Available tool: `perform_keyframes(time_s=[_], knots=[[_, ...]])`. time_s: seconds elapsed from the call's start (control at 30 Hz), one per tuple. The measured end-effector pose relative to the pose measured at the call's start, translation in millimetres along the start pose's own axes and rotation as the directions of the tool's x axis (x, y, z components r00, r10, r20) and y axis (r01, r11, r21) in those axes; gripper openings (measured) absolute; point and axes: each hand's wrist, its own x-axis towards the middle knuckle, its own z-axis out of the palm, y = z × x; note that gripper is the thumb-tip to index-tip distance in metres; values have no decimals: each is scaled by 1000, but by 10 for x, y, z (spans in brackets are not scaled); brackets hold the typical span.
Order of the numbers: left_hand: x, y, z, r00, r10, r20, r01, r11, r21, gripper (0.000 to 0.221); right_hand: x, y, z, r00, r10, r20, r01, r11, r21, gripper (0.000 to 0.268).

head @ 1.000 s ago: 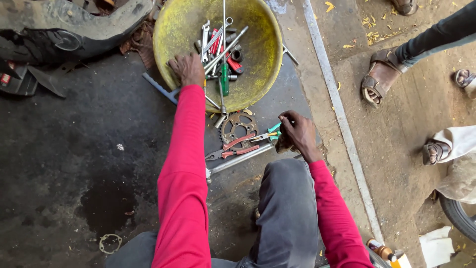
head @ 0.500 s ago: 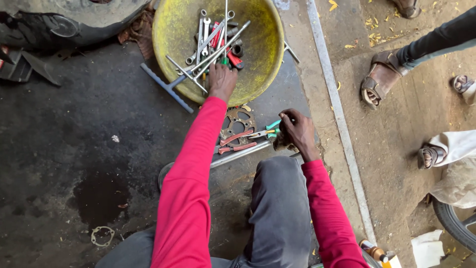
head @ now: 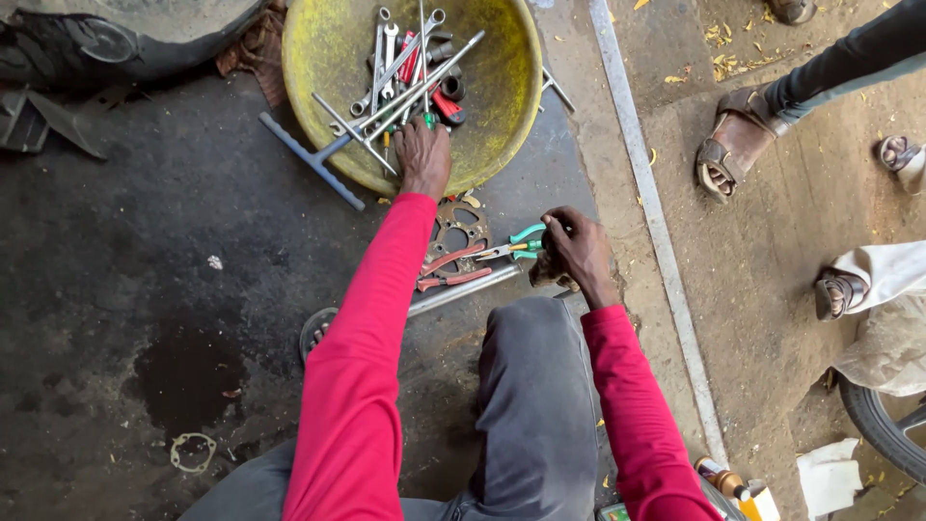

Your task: The recorder cleans and assembles mechanical components from a motorcycle, including a sprocket and shafts, using wrenches, pliers, and a rag.

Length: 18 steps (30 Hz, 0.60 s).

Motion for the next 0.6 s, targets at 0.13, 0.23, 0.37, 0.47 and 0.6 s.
perform_keyframes(time_s=[0.13,0.23,0.37,0.47,0.6], knots=[[-83,-25,-106,1000,-11,5,12,991,-135,32,2,21,46,998,-58,8,58,998,13,27],[-114,-148,-178,1000,-12,-4,12,993,-119,45,-3,32,70,998,-59,17,59,998,33,28],[-244,-441,-341,1000,-10,-14,9,993,-117,48,-2,88,119,996,-83,15,82,996,42,28],[-332,-671,-344,998,21,-58,-29,989,-145,42,-5,110,171,993,-118,-4,118,992,32,28],[-436,-784,-307,981,95,-171,-108,992,-71,37,-24,82,238,996,-87,24,86,996,39,28]])
